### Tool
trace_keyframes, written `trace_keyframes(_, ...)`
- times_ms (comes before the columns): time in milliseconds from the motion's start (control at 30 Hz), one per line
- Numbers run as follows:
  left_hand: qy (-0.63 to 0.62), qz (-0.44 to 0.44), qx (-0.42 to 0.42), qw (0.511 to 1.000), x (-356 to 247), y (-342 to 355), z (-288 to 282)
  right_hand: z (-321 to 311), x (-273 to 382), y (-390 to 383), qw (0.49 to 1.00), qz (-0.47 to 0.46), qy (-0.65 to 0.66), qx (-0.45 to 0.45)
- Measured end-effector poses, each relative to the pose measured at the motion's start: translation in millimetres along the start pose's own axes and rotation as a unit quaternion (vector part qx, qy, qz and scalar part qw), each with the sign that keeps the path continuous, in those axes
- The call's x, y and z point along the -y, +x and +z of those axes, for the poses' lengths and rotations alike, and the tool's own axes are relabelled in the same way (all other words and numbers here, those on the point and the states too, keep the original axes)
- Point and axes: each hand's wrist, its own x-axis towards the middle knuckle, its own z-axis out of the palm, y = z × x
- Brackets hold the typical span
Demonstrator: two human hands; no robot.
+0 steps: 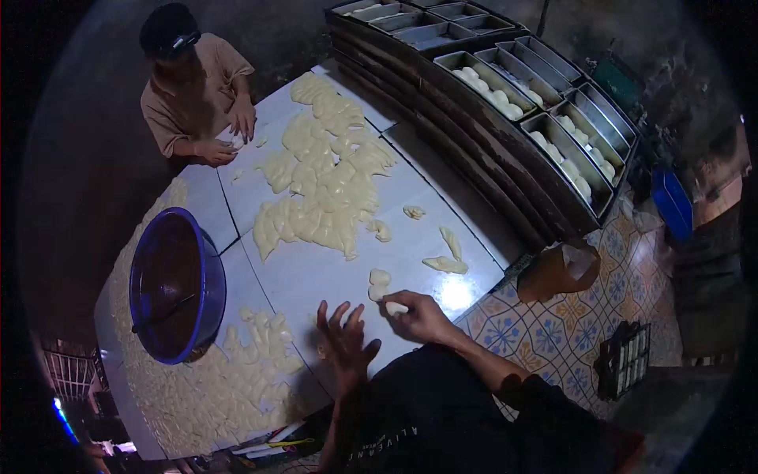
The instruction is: The person shapes and folds dough pieces by hand on a table, stretching and rolling them into portions, and arranges them into metal baking pans.
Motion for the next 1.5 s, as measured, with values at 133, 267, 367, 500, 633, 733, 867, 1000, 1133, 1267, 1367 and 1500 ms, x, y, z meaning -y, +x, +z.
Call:
trace_keyframes(133,-0.334,-0.112,-0.125,0.927,-4.0,1.3,-9.0,-3.7,-35.0,18.1,0.992,-0.069,-0.028,-0.099)
trace_keyframes(267,-0.296,-0.186,-0.191,0.917,11.6,-3.2,-26.7,-27.2,-30.3,0.9,0.953,-0.157,-0.225,-0.132)
trace_keyframes(367,-0.293,-0.161,-0.161,0.928,18.9,-9.4,-31.7,-38.6,-28.7,-23.7,0.898,-0.197,-0.392,-0.031)
trace_keyframes(500,-0.253,-0.174,-0.107,0.946,32.8,-11.5,-18.8,-27.5,-44.0,-16.8,0.919,-0.149,-0.364,0.011)
trace_keyframes(633,-0.228,-0.034,-0.042,0.972,48.0,-25.6,-18.6,-7.7,29.2,-29.2,0.972,-0.088,-0.074,0.206)
trace_keyframes(733,-0.245,-0.073,-0.096,0.962,26.1,-27.8,-16.9,2.1,53.4,-27.8,0.966,-0.192,0.044,0.166)
trace_keyframes(867,-0.076,0.026,-0.138,0.987,-6.4,-21.6,-22.2,39.3,68.9,-3.0,0.971,-0.227,0.074,0.022)
trace_keyframes(1000,-0.09,-0.003,-0.221,0.971,-2.7,-28.8,-21.1,72.3,81.7,-1.1,0.969,-0.243,0.037,-0.011)
trace_keyframes(1133,-0.229,-0.01,-0.301,0.926,1.8,-22.5,-23.0,75.7,65.0,30.1,0.965,-0.26,-0.014,0.026)
trace_keyframes(1267,-0.437,-0.111,-0.185,0.873,15.6,-22.6,-36.0,86.2,82.5,35.5,0.926,-0.338,-0.001,0.168)
trace_keyframes(1367,-0.649,-0.131,-0.126,0.739,11.1,-13.6,-41.3,90.8,57.5,57.7,0.927,-0.321,-0.032,0.193)
trace_keyframes(1500,-0.768,-0.098,0.03,0.632,7.9,-2.8,-58.6,87.4,65.0,59.4,0.925,-0.197,0.178,0.271)
